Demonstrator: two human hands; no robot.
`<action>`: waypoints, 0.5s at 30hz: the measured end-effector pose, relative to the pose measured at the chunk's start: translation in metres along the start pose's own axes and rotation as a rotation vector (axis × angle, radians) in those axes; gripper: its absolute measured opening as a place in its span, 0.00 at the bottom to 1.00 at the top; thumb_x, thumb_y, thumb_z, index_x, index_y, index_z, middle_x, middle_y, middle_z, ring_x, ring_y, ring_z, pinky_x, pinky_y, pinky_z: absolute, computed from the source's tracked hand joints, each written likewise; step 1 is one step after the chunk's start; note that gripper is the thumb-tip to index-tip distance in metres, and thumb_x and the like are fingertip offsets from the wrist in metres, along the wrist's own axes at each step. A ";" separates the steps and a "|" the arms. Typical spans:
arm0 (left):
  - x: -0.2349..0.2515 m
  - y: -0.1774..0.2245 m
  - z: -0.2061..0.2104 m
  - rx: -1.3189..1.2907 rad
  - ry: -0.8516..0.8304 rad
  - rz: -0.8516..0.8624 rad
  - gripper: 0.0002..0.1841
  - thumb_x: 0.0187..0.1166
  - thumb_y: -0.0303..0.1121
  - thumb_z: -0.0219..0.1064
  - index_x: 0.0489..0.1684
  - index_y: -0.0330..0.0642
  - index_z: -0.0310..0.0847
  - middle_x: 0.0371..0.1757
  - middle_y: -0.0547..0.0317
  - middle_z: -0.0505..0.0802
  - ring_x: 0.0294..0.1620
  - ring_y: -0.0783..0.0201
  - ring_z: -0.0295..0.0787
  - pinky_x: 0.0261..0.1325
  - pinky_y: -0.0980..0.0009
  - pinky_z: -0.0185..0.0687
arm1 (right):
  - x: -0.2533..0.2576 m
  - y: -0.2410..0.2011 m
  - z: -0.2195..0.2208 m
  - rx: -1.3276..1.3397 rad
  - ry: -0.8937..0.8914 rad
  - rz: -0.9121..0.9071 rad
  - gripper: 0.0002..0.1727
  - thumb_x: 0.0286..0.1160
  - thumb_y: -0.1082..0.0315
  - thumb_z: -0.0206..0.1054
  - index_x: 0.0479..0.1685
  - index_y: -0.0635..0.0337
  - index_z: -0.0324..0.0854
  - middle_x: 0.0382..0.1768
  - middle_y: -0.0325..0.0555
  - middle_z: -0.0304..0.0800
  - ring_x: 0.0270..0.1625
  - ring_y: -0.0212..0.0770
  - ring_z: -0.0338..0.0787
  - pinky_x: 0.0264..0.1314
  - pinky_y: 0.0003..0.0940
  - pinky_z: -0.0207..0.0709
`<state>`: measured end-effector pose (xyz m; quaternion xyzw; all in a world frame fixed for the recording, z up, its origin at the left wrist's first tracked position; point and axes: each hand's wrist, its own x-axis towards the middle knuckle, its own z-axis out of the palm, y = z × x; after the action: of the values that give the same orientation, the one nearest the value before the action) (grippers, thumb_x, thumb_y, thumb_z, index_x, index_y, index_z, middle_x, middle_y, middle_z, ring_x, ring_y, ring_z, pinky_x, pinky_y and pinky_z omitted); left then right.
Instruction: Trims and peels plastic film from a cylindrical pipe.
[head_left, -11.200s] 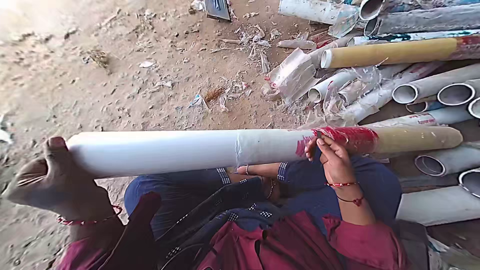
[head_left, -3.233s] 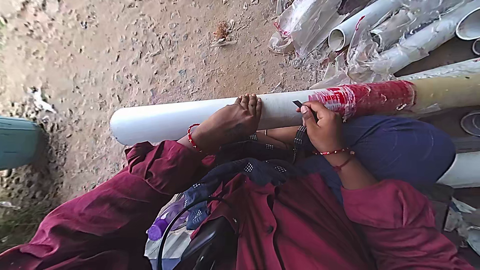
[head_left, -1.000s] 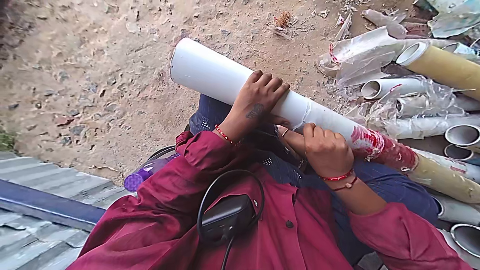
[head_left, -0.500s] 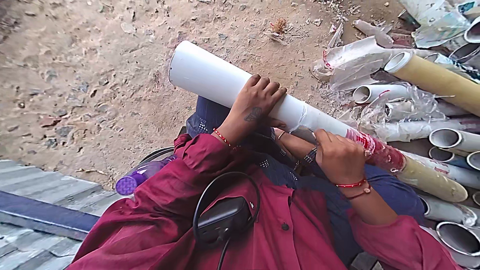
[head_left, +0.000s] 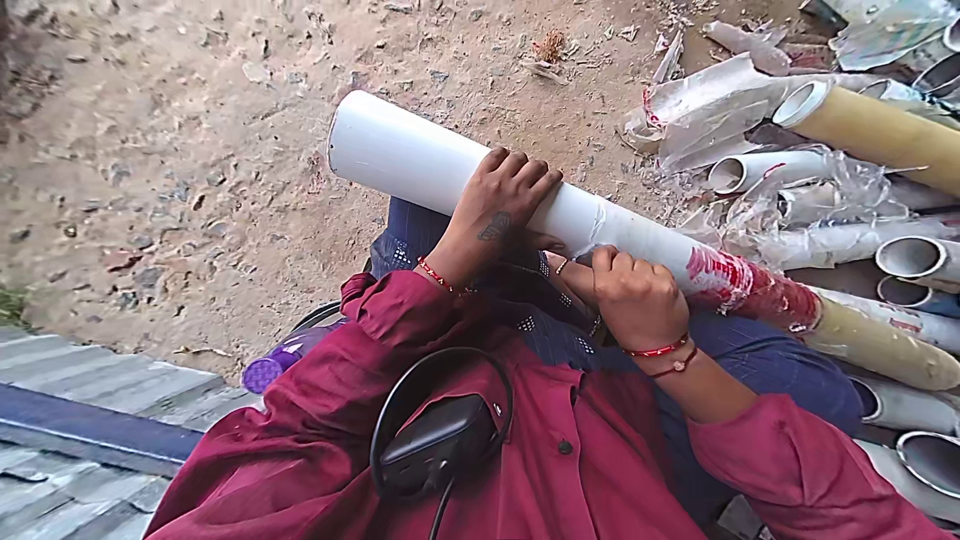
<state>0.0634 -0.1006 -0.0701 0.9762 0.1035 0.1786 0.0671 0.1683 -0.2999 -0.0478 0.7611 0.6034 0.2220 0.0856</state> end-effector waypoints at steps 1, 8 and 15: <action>-0.001 0.000 0.000 -0.007 -0.004 0.000 0.46 0.62 0.73 0.68 0.67 0.40 0.85 0.60 0.45 0.93 0.62 0.43 0.89 0.71 0.46 0.74 | -0.001 0.000 -0.001 -0.012 -0.033 0.016 0.03 0.71 0.86 0.60 0.34 0.77 0.79 0.15 0.54 0.72 0.17 0.50 0.81 0.18 0.39 0.64; -0.012 0.025 -0.003 -0.219 0.193 -0.019 0.25 0.75 0.49 0.73 0.60 0.37 0.88 0.61 0.43 0.92 0.68 0.43 0.87 0.74 0.52 0.77 | -0.010 0.068 -0.010 0.465 -0.137 0.244 0.15 0.86 0.69 0.56 0.38 0.69 0.86 0.20 0.63 0.84 0.22 0.67 0.88 0.19 0.60 0.70; -0.020 0.096 0.020 -0.239 0.130 -0.273 0.16 0.82 0.37 0.67 0.32 0.31 0.86 0.27 0.47 0.87 0.23 0.52 0.89 0.21 0.61 0.81 | -0.005 0.077 0.018 0.745 -0.202 0.718 0.19 0.94 0.63 0.52 0.50 0.68 0.85 0.26 0.58 0.85 0.30 0.60 0.86 0.36 0.62 0.74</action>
<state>0.0696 -0.2002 -0.0792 0.9245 0.2173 0.2416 0.1993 0.2433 -0.3218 -0.0347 0.9165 0.3312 -0.0668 -0.2143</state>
